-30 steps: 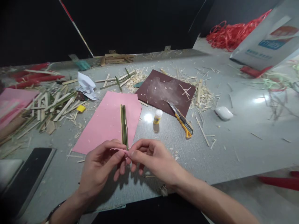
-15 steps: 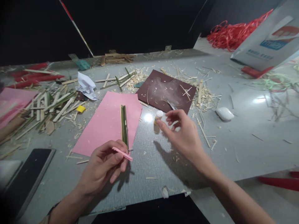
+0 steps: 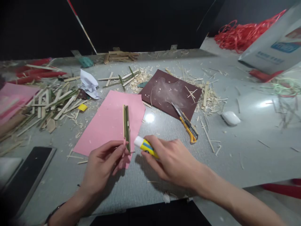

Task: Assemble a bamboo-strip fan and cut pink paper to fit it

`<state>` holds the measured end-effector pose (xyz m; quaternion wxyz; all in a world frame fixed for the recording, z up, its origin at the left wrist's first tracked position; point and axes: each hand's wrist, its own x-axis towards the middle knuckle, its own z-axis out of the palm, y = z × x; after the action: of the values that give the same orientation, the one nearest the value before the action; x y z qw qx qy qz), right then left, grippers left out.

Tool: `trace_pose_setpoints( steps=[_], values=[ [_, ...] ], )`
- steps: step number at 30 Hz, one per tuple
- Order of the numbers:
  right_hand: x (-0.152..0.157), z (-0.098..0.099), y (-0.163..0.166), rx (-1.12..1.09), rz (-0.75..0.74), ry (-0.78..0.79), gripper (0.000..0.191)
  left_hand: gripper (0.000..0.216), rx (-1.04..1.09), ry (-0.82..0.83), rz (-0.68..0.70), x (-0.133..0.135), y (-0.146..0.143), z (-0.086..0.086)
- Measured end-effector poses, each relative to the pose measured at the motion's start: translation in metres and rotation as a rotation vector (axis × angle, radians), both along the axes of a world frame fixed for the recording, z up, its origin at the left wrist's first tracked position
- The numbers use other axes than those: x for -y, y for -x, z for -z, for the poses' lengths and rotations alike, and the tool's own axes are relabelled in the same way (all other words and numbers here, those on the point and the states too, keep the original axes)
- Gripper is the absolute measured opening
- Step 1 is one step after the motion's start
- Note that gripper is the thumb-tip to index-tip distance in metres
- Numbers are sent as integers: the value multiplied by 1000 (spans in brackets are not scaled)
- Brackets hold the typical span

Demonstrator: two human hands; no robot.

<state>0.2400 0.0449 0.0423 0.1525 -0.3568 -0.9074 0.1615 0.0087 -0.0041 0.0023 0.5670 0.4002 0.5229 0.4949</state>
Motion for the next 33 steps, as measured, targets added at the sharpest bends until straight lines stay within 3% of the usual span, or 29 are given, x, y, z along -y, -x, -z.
trace_pose_setpoints(
  steps=[5,13,21,33],
  values=[
    [19,3,12,-1,10,-18,34,13,-174,-147,-23,3,-2,0],
    [18,3,18,-23,40,65,36,25,-308,-313,41,6,-3,1],
    [16,3,20,-63,55,18,34,29,-35,-197,147,8,1,-8],
    [24,3,19,-93,32,29,33,34,-83,-218,202,9,2,-6]
  ],
)
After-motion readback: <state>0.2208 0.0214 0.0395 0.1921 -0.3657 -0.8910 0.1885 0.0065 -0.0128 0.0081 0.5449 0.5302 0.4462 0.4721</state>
